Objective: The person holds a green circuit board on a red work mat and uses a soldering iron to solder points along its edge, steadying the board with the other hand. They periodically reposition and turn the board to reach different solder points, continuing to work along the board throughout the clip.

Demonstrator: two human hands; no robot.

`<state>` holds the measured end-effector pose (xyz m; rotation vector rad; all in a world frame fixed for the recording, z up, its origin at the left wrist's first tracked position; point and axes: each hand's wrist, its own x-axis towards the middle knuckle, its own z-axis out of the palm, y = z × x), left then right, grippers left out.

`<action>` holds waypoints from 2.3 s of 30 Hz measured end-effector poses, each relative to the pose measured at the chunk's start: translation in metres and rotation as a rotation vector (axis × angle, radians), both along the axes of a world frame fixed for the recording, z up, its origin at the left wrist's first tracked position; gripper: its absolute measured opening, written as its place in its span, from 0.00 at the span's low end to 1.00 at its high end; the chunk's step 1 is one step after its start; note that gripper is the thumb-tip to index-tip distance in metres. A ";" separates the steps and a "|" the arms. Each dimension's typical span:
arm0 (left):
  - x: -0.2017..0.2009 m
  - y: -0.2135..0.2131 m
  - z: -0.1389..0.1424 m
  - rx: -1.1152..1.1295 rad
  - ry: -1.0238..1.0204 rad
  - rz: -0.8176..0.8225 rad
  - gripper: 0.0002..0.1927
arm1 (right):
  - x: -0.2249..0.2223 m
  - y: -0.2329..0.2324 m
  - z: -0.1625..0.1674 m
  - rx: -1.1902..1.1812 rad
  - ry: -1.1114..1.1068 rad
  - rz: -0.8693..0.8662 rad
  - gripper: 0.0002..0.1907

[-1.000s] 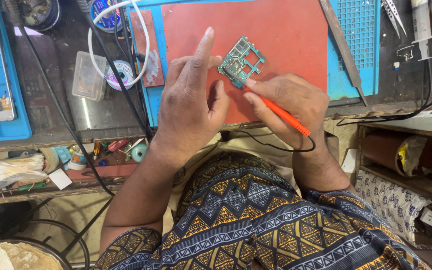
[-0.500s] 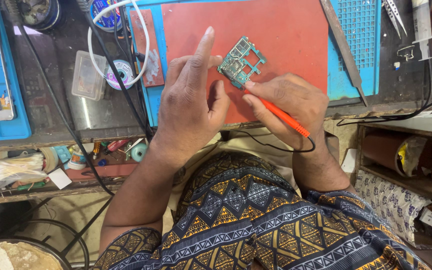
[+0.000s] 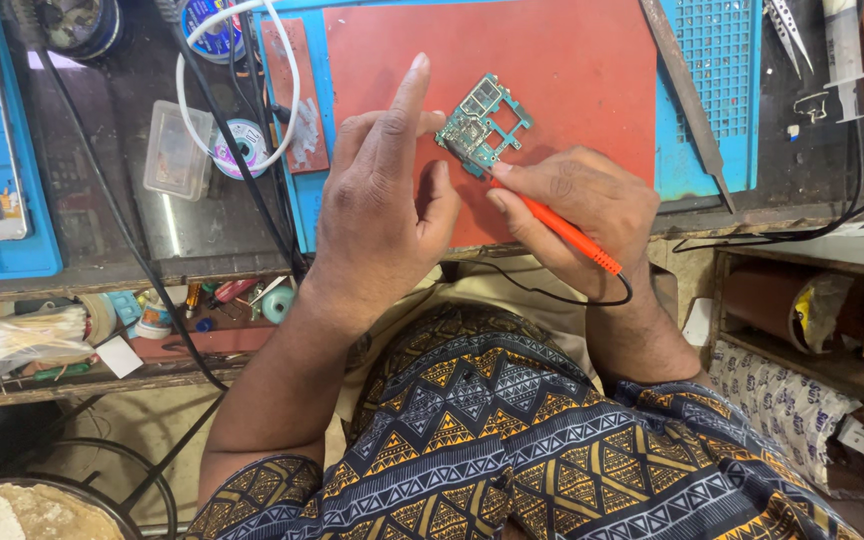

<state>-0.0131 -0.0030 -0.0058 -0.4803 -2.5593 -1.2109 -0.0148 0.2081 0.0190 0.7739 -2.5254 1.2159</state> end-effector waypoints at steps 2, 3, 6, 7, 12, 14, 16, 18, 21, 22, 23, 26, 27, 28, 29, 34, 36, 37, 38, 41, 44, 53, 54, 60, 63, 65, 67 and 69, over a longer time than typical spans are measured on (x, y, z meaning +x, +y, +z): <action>-0.001 -0.001 -0.001 0.001 -0.005 -0.001 0.37 | 0.000 -0.002 0.000 0.003 -0.001 0.000 0.13; -0.001 -0.002 0.000 -0.007 -0.010 0.000 0.37 | -0.001 -0.002 -0.001 -0.001 0.011 0.006 0.13; -0.001 -0.006 0.002 -0.010 -0.010 0.001 0.37 | -0.003 -0.005 0.000 -0.011 0.021 0.010 0.13; -0.002 -0.007 0.003 -0.008 -0.005 0.001 0.37 | -0.003 -0.006 0.000 -0.014 0.021 0.008 0.13; -0.008 -0.005 0.002 -0.011 -0.018 0.001 0.37 | -0.007 -0.006 0.003 -0.007 -0.006 0.001 0.13; -0.008 -0.009 0.004 -0.016 -0.023 0.003 0.37 | -0.008 -0.008 0.003 -0.021 0.001 0.011 0.12; -0.009 -0.011 0.005 -0.008 -0.007 -0.005 0.37 | -0.010 -0.009 0.002 -0.023 0.017 0.017 0.12; -0.013 -0.010 0.004 0.008 -0.001 -0.011 0.37 | -0.011 -0.008 0.002 0.000 0.003 0.008 0.12; -0.015 -0.005 0.005 -0.013 -0.012 -0.003 0.37 | -0.014 -0.004 0.003 -0.006 0.012 -0.013 0.12; -0.014 -0.006 0.006 -0.026 -0.020 0.004 0.37 | -0.015 -0.004 0.003 -0.012 0.018 -0.019 0.11; -0.015 -0.007 0.007 -0.028 -0.012 0.004 0.37 | -0.015 -0.005 0.002 -0.011 0.019 -0.013 0.11; -0.018 -0.007 0.007 -0.021 -0.003 -0.003 0.38 | -0.016 -0.005 0.002 -0.006 0.017 -0.018 0.12; -0.019 -0.005 0.007 -0.019 -0.009 -0.002 0.38 | -0.017 -0.004 0.002 -0.013 0.015 -0.026 0.11; -0.020 -0.005 0.007 -0.021 -0.013 0.002 0.39 | -0.018 -0.004 0.001 -0.024 0.015 -0.032 0.11; -0.020 -0.005 0.007 -0.023 -0.007 0.002 0.38 | -0.019 -0.004 0.001 -0.021 0.024 -0.026 0.11; -0.022 -0.004 0.005 -0.024 0.001 0.006 0.37 | -0.021 -0.003 -0.001 -0.022 0.010 -0.029 0.11; -0.023 -0.003 0.005 -0.029 -0.009 0.006 0.37 | -0.022 -0.003 -0.001 -0.022 0.028 -0.025 0.11; -0.022 -0.004 0.005 -0.029 -0.010 0.008 0.37 | -0.022 -0.003 -0.002 -0.023 0.036 -0.020 0.12; -0.022 -0.004 0.004 -0.029 -0.012 0.009 0.37 | -0.022 -0.003 -0.002 -0.023 0.032 -0.017 0.11; -0.023 -0.002 0.004 -0.022 -0.005 0.003 0.38 | -0.022 -0.002 -0.001 -0.022 0.025 -0.024 0.11; -0.023 -0.003 0.004 -0.022 -0.015 0.005 0.38 | -0.022 -0.002 -0.002 -0.027 0.018 -0.028 0.11; -0.023 -0.003 0.003 -0.018 -0.005 0.003 0.37 | -0.022 -0.002 -0.003 -0.017 0.022 -0.043 0.11; -0.023 -0.002 0.003 -0.016 -0.009 0.004 0.37 | -0.022 -0.001 -0.003 -0.025 0.018 -0.055 0.11; -0.023 -0.002 0.002 -0.018 0.003 0.002 0.37 | -0.022 0.000 -0.003 -0.017 0.026 -0.046 0.11; -0.023 -0.001 0.002 -0.024 0.007 0.005 0.37 | -0.022 0.000 -0.003 -0.008 0.033 -0.039 0.11; -0.022 -0.002 0.002 -0.029 0.011 0.007 0.37 | -0.022 0.000 -0.003 -0.005 0.034 -0.039 0.11; -0.023 -0.002 0.002 -0.032 0.009 0.007 0.37 | -0.022 0.000 -0.003 -0.012 0.027 -0.064 0.11; -0.023 -0.002 0.002 -0.026 0.010 0.004 0.37 | -0.022 0.000 -0.002 -0.005 0.030 -0.046 0.11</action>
